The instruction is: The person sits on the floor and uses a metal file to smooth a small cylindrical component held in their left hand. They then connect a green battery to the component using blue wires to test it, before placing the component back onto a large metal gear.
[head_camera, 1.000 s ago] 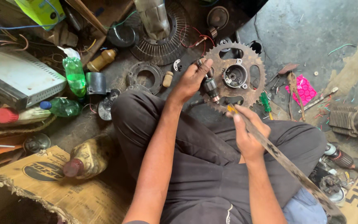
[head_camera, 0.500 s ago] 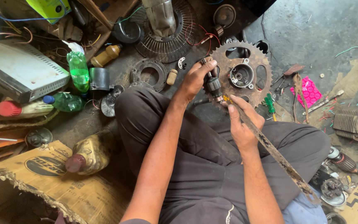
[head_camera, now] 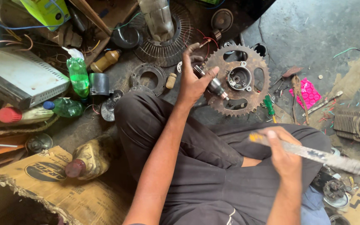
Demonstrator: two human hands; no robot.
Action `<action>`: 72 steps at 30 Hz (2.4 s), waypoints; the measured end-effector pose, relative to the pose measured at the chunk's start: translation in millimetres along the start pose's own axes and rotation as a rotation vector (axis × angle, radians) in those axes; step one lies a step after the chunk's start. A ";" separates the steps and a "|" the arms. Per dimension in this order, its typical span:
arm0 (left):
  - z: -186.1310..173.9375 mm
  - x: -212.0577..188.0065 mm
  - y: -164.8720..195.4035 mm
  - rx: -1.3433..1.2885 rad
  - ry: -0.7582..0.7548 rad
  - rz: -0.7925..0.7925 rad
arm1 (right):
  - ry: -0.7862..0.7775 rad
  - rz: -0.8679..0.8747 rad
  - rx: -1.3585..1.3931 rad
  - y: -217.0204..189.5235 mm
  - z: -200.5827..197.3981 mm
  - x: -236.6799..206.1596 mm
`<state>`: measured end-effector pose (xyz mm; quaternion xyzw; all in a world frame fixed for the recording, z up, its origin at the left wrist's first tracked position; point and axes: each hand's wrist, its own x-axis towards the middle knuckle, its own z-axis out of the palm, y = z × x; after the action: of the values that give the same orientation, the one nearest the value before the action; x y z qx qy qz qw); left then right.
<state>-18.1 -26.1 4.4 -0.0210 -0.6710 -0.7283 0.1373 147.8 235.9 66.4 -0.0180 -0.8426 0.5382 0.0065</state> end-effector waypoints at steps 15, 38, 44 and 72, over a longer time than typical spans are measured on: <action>-1.7 -7.3 4.6 -0.026 -0.013 -0.184 | 0.171 0.493 -0.575 58.1 -34.2 -7.8; -20.7 -25.2 52.6 0.822 -0.078 0.143 | 0.338 0.187 -0.856 79.6 4.6 11.3; -3.5 -20.2 43.4 0.719 0.053 0.030 | 0.320 0.191 -0.907 78.4 9.7 13.1; -4.5 -36.3 57.0 0.857 -0.096 0.169 | 0.317 0.177 -0.943 83.1 10.3 14.5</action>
<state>30.5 -27.9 51.5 -0.0508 -0.9141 -0.3685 0.1615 134.9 262.1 -13.4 -0.1717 -0.9779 0.0880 0.0800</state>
